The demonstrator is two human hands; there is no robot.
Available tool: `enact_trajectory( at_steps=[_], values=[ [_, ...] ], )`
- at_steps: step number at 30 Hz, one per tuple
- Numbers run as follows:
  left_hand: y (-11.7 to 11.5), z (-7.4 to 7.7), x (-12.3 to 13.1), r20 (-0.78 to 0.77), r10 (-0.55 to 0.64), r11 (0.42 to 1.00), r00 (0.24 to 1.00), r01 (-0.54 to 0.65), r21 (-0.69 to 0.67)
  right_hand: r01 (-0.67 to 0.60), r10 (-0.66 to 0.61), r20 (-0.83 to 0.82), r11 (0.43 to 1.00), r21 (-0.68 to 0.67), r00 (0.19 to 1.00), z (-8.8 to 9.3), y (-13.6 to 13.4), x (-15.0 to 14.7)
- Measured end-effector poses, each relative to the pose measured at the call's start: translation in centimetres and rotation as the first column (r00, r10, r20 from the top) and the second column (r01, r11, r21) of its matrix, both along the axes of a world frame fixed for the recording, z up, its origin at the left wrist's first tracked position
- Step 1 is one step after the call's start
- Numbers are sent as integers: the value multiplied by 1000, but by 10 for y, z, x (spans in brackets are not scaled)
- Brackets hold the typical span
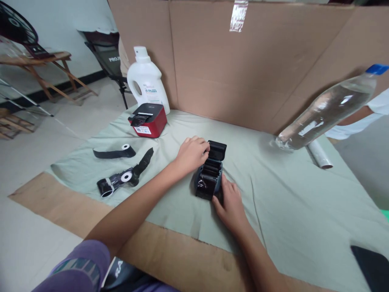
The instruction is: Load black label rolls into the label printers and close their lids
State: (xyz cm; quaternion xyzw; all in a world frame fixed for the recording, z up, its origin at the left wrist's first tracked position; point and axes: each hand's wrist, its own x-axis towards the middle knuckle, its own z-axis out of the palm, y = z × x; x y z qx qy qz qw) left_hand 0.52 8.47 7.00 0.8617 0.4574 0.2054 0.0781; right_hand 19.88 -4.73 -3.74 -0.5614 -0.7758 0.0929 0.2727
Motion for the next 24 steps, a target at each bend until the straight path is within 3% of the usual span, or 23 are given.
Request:
enact_trajectory(
  at_steps=[2, 4, 8, 14, 17, 24],
  values=[
    [1, 10, 8, -164, -29, 1000, 986, 29, -4, 11, -11, 8, 1000, -14, 1000, 1, 0, 0],
    [2, 15, 17, -297, -135, 989, 945, 107, -106, 14, -14, 26, 1000, -16, 1000, 1, -1, 1],
    [-1, 14, 29, -402, -197, 971, 894, 123, -203, 4, -4, 53, 1000, 8, 999, 0, -1, 2],
    [1, 8, 21, -405, -176, 959, 897, 64, -275, 7, -7, 82, 1000, 5, 997, 0, 0, 4],
    [4, 7, 15, -370, -235, 933, 899, 102, -344, 3, -4, 91, 1000, 10, 996, -1, 0, 5],
    [2, 7, 7, -285, -296, 937, 912, 218, -273, -8, 2, 115, 999, 49, 993, -3, 1, 8]
  ],
)
